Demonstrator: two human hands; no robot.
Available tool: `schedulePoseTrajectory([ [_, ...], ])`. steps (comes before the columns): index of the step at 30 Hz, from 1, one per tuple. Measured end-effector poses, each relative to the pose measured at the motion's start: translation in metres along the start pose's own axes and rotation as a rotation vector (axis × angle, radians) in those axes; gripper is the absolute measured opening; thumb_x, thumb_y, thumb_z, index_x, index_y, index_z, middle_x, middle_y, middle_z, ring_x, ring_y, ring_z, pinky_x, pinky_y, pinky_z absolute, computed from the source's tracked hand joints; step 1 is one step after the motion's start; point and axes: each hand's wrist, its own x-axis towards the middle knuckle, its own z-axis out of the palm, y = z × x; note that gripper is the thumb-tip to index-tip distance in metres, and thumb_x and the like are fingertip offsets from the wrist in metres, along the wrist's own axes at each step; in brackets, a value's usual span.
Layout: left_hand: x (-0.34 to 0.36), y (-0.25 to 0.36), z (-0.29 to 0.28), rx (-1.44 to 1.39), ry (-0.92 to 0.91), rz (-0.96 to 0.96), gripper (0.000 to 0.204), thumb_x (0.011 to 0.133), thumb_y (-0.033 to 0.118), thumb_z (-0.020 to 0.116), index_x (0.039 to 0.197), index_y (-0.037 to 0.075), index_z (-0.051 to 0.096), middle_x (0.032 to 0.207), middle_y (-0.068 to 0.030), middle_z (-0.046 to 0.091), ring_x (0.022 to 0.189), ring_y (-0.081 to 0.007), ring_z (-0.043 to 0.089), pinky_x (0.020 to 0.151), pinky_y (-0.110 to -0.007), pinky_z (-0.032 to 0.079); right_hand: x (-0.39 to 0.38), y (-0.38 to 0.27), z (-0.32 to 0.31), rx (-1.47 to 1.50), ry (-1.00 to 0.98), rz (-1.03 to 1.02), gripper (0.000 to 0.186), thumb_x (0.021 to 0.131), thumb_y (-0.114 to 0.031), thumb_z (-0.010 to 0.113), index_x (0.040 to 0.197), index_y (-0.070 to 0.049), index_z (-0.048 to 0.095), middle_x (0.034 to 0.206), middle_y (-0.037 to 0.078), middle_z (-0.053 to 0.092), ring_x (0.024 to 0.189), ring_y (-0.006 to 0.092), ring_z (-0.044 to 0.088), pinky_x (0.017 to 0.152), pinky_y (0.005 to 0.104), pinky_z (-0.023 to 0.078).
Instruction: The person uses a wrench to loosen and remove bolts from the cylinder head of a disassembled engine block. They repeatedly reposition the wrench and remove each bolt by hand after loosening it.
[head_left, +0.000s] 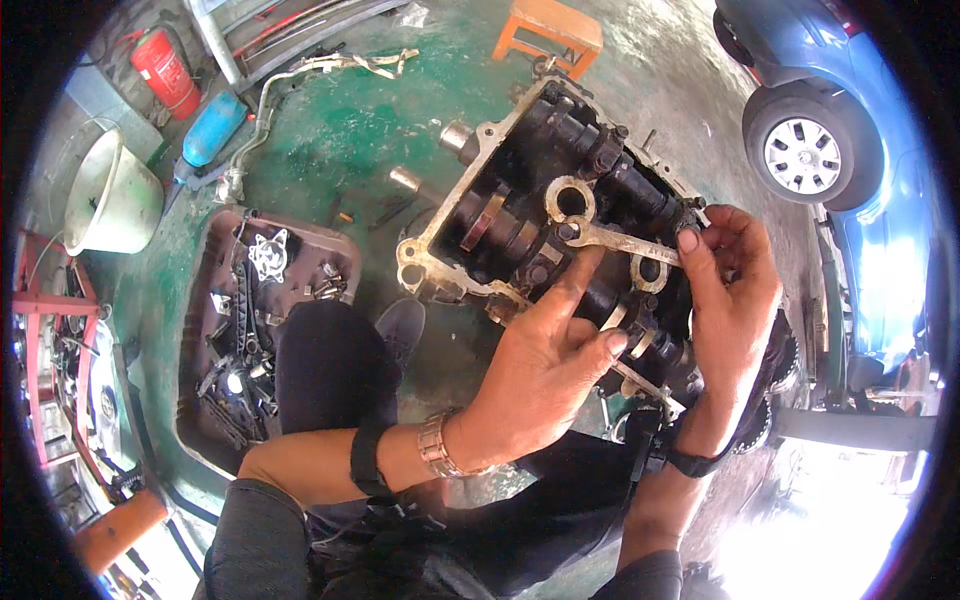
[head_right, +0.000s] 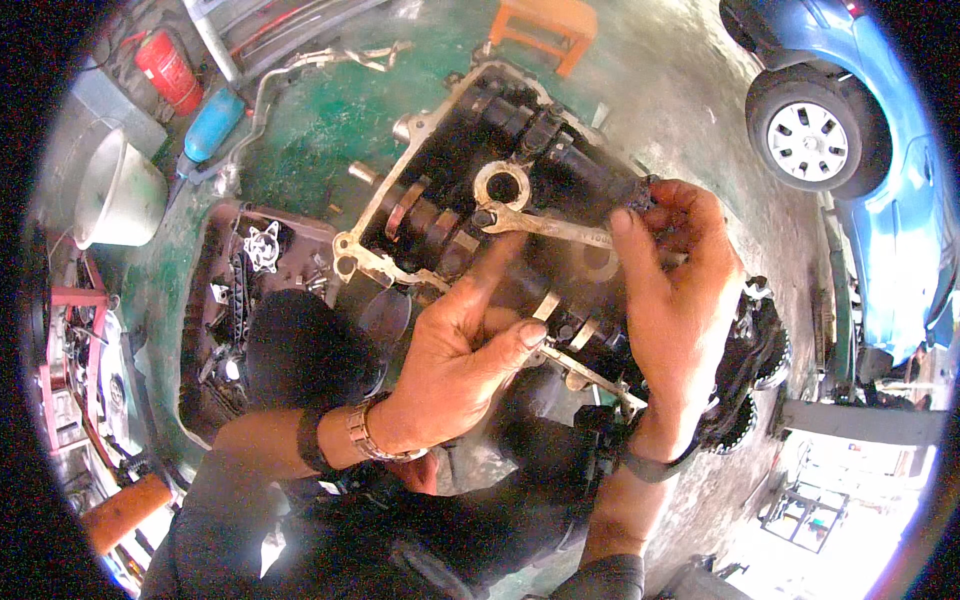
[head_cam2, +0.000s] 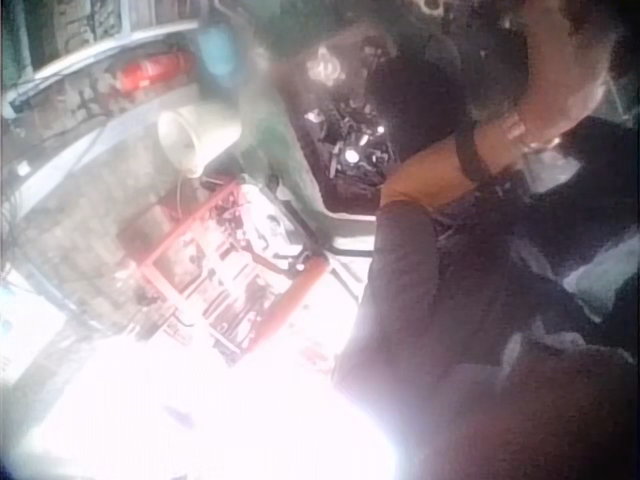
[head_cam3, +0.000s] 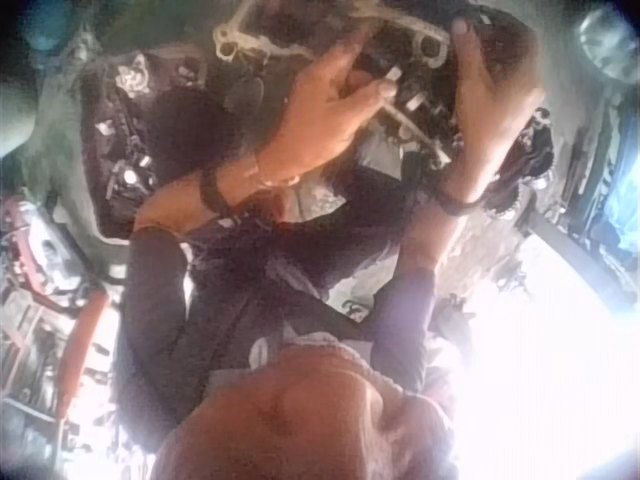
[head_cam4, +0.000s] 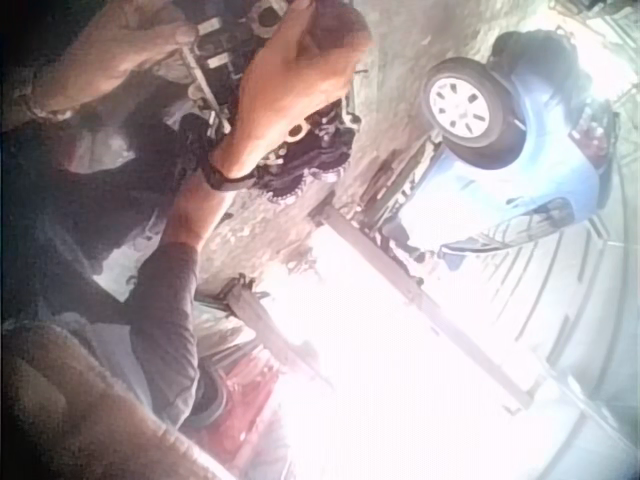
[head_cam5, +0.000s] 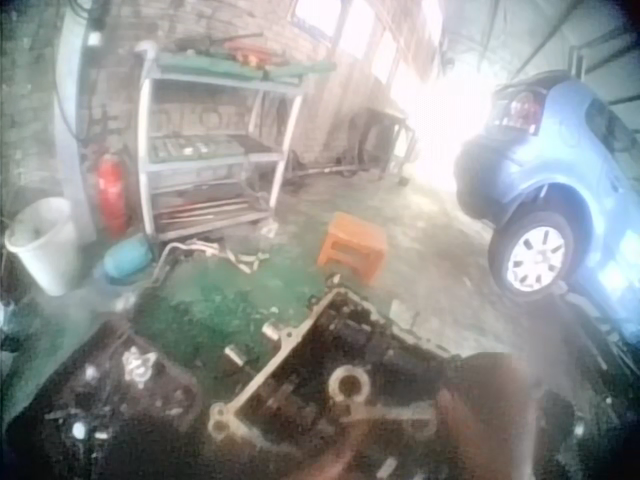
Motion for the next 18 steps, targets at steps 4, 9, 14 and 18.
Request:
schedulePoseTrajectory([
  [4, 0.000, -0.001, 0.001, -0.041, 0.013, 0.005, 0.070, 0.094, 0.004, 0.059, 0.152, 0.012, 0.022, 0.067, 0.0076, 0.049, 0.059, -0.0013, 0.038, 0.053, -0.019, 0.030, 0.005, -0.003, 0.008, -0.092, 0.037, 0.060, 0.028, 0.086, -0.009, 0.069, 0.110, 0.002, 0.059, 0.083, 0.002, 0.058, 0.076, 0.0074, 0.053, 0.071, 0.0227, 0.044],
  [9, 0.000, -0.002, -0.001, -0.004, 0.001, 0.021, 0.069, 0.094, 0.003, 0.059, 0.152, 0.011, 0.022, 0.066, 0.0075, 0.047, 0.058, -0.0012, 0.037, 0.051, -0.019, 0.029, 0.001, 0.004, 0.006, -0.021, 0.033, -0.023, 0.027, 0.086, -0.009, 0.069, 0.109, 0.002, 0.058, 0.083, 0.002, 0.059, 0.077, 0.0072, 0.053, 0.070, 0.0219, 0.044],
  [14, 0.001, -0.002, -0.001, -0.006, 0.004, 0.010, 0.069, 0.094, 0.003, 0.059, 0.152, 0.010, 0.023, 0.066, 0.0073, 0.048, 0.057, -0.0010, 0.038, 0.051, -0.019, 0.029, 0.001, 0.013, -0.003, 0.045, -0.021, 0.011, 0.023, 0.084, -0.007, 0.070, 0.103, 0.001, 0.059, 0.084, 0.002, 0.059, 0.078, 0.0070, 0.053, 0.070, 0.0213, 0.043],
  [18, -0.001, 0.001, 0.000, -0.055, 0.001, 0.002, 0.068, 0.094, 0.004, 0.059, 0.151, 0.010, 0.023, 0.067, 0.0068, 0.049, 0.058, -0.0008, 0.038, 0.051, -0.019, 0.029, 0.006, 0.021, -0.022, -0.030, -0.209, -0.008, 0.018, 0.079, 0.001, 0.069, 0.096, 0.001, 0.061, 0.088, 0.002, 0.058, 0.077, 0.0066, 0.051, 0.067, 0.0197, 0.041],
])
